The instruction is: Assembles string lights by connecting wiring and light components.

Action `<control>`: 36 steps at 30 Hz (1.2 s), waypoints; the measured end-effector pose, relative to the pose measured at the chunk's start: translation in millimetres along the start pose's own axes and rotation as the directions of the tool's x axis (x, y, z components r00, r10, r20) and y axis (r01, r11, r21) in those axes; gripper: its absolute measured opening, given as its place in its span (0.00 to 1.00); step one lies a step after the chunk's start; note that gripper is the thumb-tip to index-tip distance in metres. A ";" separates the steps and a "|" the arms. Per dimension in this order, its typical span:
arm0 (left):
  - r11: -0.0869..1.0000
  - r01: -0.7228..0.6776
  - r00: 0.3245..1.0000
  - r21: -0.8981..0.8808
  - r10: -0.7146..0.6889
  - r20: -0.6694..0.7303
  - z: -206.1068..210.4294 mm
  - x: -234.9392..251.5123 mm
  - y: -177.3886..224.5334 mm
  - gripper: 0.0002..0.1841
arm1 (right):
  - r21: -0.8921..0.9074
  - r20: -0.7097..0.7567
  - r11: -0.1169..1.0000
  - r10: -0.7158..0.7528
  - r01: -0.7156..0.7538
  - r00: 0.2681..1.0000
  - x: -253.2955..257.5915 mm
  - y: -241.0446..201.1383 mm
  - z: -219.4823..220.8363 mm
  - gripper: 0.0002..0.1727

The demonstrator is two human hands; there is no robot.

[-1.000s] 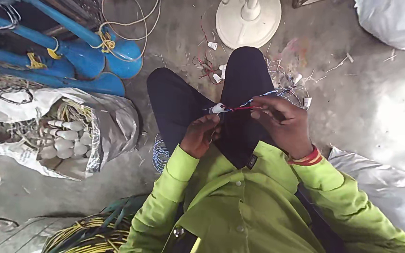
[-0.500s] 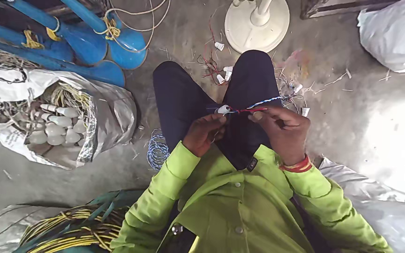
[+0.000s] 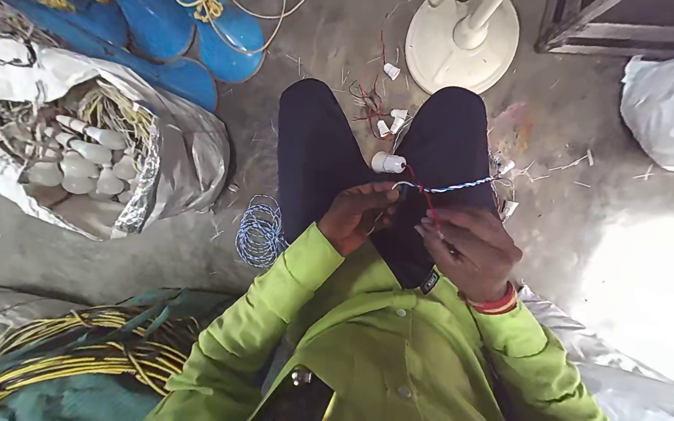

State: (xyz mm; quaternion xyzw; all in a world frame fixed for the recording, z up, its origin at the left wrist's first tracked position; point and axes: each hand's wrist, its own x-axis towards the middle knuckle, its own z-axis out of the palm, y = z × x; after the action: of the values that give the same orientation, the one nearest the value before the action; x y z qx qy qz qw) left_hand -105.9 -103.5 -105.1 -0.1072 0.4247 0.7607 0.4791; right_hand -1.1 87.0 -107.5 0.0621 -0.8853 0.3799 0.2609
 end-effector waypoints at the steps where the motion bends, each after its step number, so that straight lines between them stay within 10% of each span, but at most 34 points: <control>1: 1.000 -0.009 1.000 0.016 0.009 -0.014 1.3 -0.3 0.1 0.07 | -0.015 0.009 0.999 -0.038 0.039 0.999 1.2 -0.2 1.4 0.05; 15: 0.999 -0.038 0.999 0.017 0.039 -0.032 5.3 6.5 6.0 0.06 | 0.290 0.060 0.923 0.246 -0.253 0.967 3.0 3.4 -4.8 0.20; 36: 0.985 -0.083 0.994 0.150 0.092 -0.055 5.3 8.0 8.3 0.05 | -0.402 0.116 0.891 0.280 -0.213 0.953 7.0 -3.4 -6.2 0.13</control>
State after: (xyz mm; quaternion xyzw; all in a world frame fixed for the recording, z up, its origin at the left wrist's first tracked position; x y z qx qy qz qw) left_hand -115.6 -95.9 -101.9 -0.0762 0.4986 0.7439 0.4384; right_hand -3.5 89.6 -98.2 -0.0712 -0.9621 0.2222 0.1408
